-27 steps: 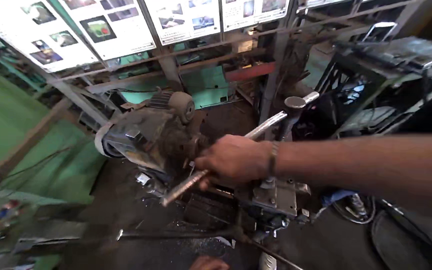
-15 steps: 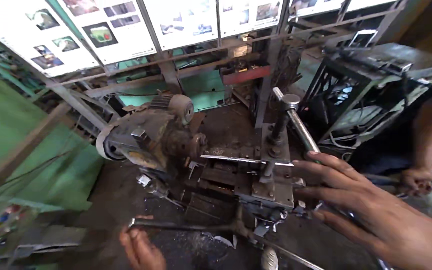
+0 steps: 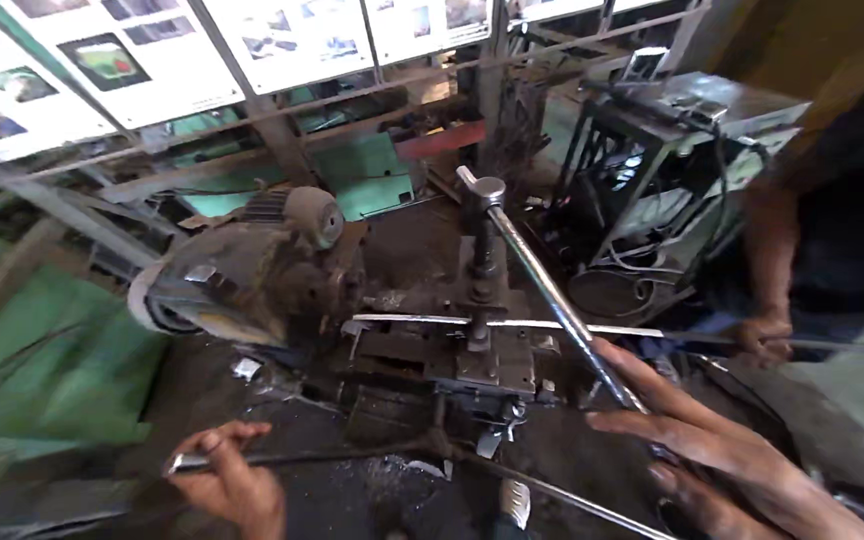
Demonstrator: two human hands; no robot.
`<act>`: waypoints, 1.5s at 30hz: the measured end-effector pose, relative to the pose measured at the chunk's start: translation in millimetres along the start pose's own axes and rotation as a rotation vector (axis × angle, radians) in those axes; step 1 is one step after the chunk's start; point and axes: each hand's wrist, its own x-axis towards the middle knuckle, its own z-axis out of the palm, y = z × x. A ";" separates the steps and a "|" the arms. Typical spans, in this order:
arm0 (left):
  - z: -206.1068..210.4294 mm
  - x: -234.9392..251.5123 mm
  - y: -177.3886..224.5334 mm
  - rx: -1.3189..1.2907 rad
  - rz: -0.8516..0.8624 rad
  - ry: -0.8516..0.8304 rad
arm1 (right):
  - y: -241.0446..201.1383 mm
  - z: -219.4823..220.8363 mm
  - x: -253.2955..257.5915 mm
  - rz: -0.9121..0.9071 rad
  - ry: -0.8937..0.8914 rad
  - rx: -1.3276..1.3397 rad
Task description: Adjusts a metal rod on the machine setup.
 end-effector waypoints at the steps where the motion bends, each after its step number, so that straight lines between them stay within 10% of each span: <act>1: -0.4 -2.6 2.0 0.006 -0.021 -0.005 | -2.6 -0.6 -0.9 0.021 -0.016 -0.008; 31: 4.8 -16.2 -2.0 -0.072 -0.079 -0.013 | -33.2 24.3 -2.6 0.228 0.156 -0.174; 45: -1.7 -18.1 -2.3 -0.063 -0.081 -0.057 | -46.5 167.6 159.2 -0.373 -0.039 -0.436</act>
